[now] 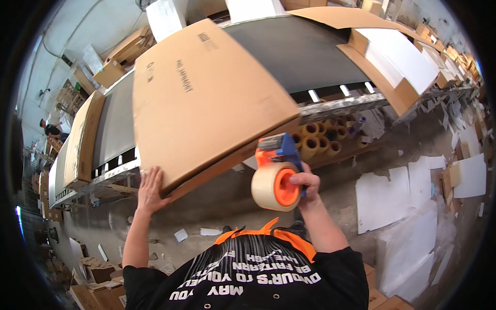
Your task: The person folds a large cardboard box, inserts a foam sheet, and tapes the edges and seams using a handheld tape dispenser.
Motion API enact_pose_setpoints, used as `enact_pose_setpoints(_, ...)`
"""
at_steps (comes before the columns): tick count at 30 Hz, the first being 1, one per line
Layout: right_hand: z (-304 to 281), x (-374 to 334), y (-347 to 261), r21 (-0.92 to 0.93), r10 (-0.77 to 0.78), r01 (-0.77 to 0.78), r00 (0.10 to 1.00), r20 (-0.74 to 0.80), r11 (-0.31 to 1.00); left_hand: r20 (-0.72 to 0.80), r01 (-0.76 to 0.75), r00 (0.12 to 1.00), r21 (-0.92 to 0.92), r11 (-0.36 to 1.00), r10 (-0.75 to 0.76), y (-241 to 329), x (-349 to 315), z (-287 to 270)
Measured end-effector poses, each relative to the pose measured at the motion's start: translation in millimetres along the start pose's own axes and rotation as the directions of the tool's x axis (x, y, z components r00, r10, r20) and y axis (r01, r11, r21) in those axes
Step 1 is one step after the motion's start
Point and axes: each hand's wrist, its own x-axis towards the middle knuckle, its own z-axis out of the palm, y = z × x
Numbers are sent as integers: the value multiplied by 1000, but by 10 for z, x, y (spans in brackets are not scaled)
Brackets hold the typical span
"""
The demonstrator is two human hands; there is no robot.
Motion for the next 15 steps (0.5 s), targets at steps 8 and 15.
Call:
enact_pose_setpoints(8, 1532, 370, 1680, -795, -260, 133, 965, -31, 592, -179, -165, 974, -141, 976, 139, -584, -263, 259)
enact_pose_setpoints(15, 3040, 1203, 2349, -822, -202, 95, 948, 247, -561, -387, -192, 920, -330, 924, 53, -745, -324, 478)
